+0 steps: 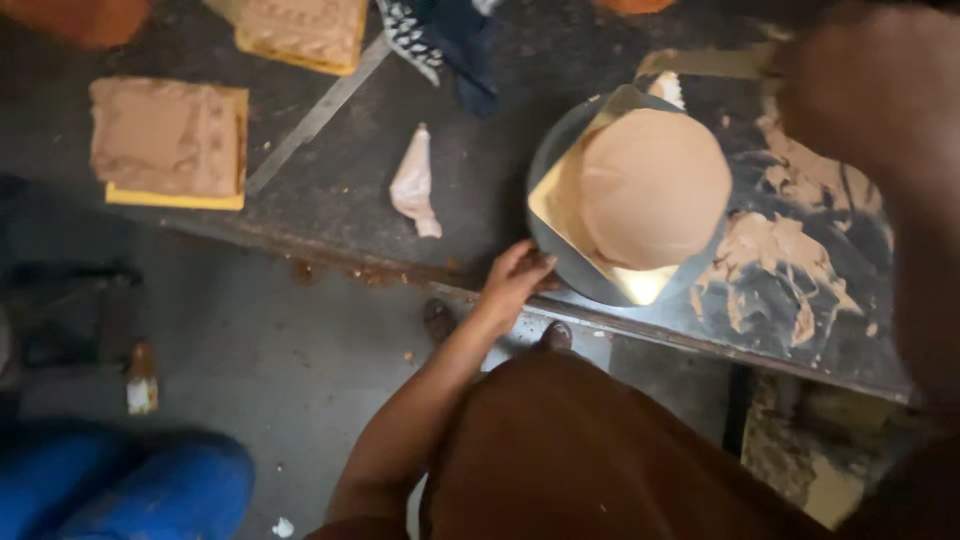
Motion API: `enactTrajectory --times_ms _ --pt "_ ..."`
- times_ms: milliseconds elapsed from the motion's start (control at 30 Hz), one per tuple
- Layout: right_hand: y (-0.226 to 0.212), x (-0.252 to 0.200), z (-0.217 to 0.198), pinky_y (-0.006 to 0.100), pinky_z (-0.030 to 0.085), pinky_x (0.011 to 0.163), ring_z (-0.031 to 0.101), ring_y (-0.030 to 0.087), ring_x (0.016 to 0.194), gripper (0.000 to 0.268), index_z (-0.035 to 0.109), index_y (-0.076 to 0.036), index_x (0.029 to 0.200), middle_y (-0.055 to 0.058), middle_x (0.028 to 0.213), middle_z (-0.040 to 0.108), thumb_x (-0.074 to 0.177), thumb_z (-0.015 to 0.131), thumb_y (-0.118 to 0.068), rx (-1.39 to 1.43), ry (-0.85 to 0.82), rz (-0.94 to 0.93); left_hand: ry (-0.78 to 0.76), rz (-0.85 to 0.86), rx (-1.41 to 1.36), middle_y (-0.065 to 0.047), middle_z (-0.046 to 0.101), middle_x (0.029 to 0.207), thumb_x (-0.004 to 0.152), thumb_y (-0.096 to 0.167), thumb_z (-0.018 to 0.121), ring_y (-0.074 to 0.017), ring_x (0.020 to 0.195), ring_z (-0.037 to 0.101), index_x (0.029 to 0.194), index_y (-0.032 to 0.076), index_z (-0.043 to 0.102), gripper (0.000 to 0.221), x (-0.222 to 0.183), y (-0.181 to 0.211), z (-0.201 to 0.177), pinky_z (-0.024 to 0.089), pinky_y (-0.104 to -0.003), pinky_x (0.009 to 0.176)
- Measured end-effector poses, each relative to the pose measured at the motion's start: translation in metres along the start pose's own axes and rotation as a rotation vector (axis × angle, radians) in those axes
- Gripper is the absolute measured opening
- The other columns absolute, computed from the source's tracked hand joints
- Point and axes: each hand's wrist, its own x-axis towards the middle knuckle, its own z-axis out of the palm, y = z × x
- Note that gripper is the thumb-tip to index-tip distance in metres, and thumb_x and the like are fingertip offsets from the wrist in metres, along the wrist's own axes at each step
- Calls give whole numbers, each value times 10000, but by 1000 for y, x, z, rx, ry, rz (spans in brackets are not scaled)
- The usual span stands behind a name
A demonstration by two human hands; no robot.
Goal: The person applies icing to a square cake and a round cake using a spatula and a piping bag.
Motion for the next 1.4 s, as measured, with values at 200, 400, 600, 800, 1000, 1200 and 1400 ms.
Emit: enactTrajectory --times_ms 200,400,600,800,1000,1200,1400 --pt "88 -157 245 440 555 734 691 331 845 187 699 -63 971 146 982 709 1072 637 -208 511 363 242 72 42 20 -64 681 1125 933 164 710 -195 992 694 1285 44 606 386 1 17 -2 623 -400 819" --pt "-22 -240 463 510 534 918 638 413 950 236 648 22 1054 194 959 660 1003 646 -208 875 466 475 138 71 108 -80 690 1124 1005 173 656 -227 978 698 1251 41 612 283 0 39 5 596 -436 839" --pt "-28 -235 452 431 570 695 676 360 803 109 713 -33 941 215 1070 579 877 720 -122 1364 259 370 180 120 132 -69 710 1124 1032 197 613 -228 987 714 1241 48 607 257 -11 37 15 590 -414 864" --pt "-9 -200 456 413 563 709 670 320 785 58 740 -80 879 142 862 653 888 709 -128 1142 361 112 465 157 141 -82 668 1026 996 306 663 -225 920 693 1216 68 597 331 -28 14 45 594 -402 824" --pt "-8 -228 457 363 586 517 698 205 560 175 670 7 1069 133 802 712 956 572 -83 2081 -705 391 449 209 72 -98 594 980 953 306 711 -264 873 687 1204 43 572 389 -45 -18 50 607 -409 783" --pt "23 -242 414 353 595 662 722 240 716 160 711 82 1013 174 831 728 962 595 -16 2161 -489 31 468 101 77 -179 697 1014 941 294 672 -275 871 742 1193 8 606 387 -48 -33 52 633 -382 764" --pt "-4 -189 273 352 508 733 648 249 903 116 718 23 1007 139 1072 644 923 654 -25 1465 108 -314 472 133 26 -86 677 1074 918 242 718 -223 842 714 1238 29 601 402 -38 -30 51 590 -355 718"
